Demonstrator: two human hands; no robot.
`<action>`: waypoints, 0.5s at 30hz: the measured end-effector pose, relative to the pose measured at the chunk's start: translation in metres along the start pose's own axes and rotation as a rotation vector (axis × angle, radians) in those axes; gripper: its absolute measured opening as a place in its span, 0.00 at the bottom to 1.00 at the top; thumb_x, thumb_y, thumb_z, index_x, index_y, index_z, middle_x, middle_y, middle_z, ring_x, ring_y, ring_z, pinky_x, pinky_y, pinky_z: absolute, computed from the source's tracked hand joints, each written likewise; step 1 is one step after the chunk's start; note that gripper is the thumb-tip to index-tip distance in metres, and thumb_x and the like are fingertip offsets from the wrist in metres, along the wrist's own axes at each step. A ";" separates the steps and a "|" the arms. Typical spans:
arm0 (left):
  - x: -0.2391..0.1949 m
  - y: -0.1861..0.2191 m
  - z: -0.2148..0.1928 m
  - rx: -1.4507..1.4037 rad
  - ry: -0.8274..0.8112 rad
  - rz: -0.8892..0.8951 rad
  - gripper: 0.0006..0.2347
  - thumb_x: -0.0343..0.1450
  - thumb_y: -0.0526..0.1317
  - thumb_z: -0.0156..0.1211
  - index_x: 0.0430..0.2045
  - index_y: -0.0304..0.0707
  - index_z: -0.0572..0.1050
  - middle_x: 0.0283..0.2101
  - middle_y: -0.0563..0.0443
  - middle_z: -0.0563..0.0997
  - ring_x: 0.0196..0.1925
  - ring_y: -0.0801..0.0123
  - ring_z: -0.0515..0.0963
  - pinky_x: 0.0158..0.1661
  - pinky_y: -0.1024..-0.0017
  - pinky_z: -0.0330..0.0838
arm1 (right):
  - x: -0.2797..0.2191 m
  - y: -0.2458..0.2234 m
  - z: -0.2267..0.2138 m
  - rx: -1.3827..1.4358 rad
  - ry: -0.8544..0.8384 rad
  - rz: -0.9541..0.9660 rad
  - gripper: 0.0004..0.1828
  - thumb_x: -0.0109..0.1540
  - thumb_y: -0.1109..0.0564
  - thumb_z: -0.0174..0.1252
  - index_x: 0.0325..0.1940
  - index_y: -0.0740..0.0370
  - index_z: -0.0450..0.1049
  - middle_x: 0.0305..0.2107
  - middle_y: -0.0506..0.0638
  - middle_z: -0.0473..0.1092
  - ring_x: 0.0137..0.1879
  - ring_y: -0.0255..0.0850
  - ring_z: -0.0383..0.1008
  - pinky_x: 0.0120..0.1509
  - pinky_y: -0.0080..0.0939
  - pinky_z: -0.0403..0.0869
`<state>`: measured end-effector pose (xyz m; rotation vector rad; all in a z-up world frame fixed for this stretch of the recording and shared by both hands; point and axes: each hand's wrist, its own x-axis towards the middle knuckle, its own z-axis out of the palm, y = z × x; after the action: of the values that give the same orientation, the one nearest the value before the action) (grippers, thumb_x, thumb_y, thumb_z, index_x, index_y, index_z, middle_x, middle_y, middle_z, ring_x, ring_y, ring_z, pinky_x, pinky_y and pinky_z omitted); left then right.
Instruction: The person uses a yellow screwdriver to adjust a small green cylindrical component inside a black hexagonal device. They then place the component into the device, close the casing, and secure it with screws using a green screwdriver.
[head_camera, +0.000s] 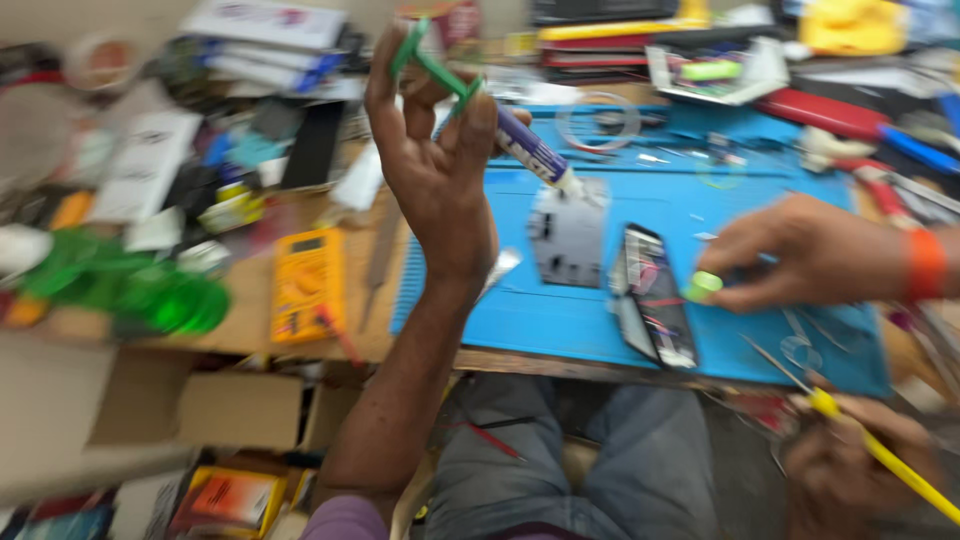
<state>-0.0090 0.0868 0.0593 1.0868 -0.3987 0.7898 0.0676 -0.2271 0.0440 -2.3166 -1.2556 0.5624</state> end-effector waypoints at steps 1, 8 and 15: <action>0.014 0.013 -0.015 0.119 -0.030 0.030 0.25 0.80 0.32 0.64 0.69 0.44 0.57 0.51 0.46 0.75 0.45 0.67 0.84 0.43 0.71 0.83 | -0.005 0.002 0.002 -0.019 -0.092 0.302 0.22 0.50 0.48 0.77 0.48 0.43 0.87 0.42 0.43 0.82 0.41 0.34 0.81 0.44 0.35 0.80; 0.054 0.015 -0.087 1.248 -0.614 -0.399 0.25 0.67 0.41 0.71 0.59 0.46 0.69 0.46 0.49 0.85 0.25 0.63 0.79 0.29 0.64 0.74 | -0.007 0.060 0.030 -0.041 -0.003 0.279 0.20 0.48 0.51 0.79 0.44 0.45 0.90 0.43 0.43 0.81 0.37 0.35 0.81 0.44 0.37 0.80; 0.011 -0.025 -0.107 1.423 -0.776 -0.111 0.21 0.65 0.39 0.72 0.52 0.43 0.76 0.47 0.44 0.82 0.45 0.57 0.81 0.47 0.59 0.74 | -0.002 -0.038 0.011 -0.041 0.150 0.193 0.20 0.51 0.53 0.77 0.47 0.50 0.87 0.43 0.48 0.81 0.41 0.39 0.82 0.48 0.38 0.80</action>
<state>0.0082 0.1814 0.0040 2.7541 -0.3865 0.4432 0.0345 -0.2081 0.0562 -2.4795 -0.9911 0.4188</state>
